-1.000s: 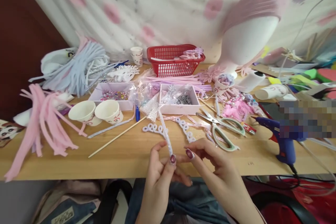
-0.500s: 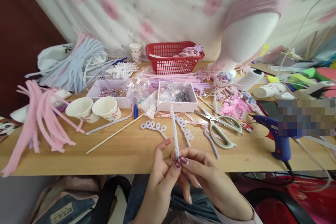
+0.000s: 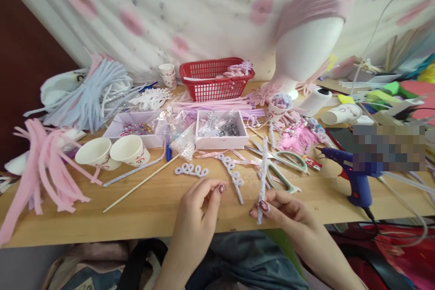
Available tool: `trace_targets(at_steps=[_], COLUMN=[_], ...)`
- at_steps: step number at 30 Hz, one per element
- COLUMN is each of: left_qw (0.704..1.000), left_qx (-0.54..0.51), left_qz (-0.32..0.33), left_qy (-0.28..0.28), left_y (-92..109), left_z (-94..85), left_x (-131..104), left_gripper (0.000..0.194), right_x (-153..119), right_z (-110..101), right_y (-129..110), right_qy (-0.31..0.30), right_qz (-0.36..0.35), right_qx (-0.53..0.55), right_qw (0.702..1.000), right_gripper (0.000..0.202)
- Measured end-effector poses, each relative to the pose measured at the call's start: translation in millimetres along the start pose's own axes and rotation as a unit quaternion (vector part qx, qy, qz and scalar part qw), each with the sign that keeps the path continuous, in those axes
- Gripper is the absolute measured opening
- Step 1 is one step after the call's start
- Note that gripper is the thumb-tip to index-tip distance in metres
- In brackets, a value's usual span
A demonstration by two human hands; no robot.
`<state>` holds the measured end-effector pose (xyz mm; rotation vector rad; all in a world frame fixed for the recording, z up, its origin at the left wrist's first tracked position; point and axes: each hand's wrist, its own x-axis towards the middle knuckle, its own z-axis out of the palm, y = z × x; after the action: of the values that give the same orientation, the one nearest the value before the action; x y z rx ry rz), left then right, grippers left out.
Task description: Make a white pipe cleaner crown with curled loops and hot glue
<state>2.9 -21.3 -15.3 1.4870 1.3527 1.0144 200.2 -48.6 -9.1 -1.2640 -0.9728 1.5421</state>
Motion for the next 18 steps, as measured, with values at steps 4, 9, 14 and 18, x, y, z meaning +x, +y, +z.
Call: trace_targets(at_steps=[4, 9, 14, 18], left_qw=[0.966, 0.918, 0.904, 0.909], left_qx=[0.249, 0.393, 0.424, 0.412], left_qz=[0.073, -0.011, -0.044, -0.058], left_qy=[-0.008, 0.044, 0.011, -0.017], left_y=[9.8, 12.6, 17.4, 21.4], left_z=[9.6, 40.7, 52.8, 42.2], left_x=[38.6, 55.2, 52.6, 46.8], left_gripper=[0.021, 0.024, 0.010, 0.011], right_x=[-9.7, -12.5, -9.4, -9.6], right_z=[-22.1, -29.0, -29.0, -28.2], right_y=[-2.1, 7.4, 6.6, 2.9], right_qy=[-0.006, 0.001, -0.010, -0.011], right_qz=[-0.008, -0.024, -0.005, 0.011], right_qx=[0.001, 0.005, 0.019, 0.044], right_qw=[1.000, 1.000, 1.000, 0.999], right_gripper=[0.031, 0.029, 0.031, 0.033])
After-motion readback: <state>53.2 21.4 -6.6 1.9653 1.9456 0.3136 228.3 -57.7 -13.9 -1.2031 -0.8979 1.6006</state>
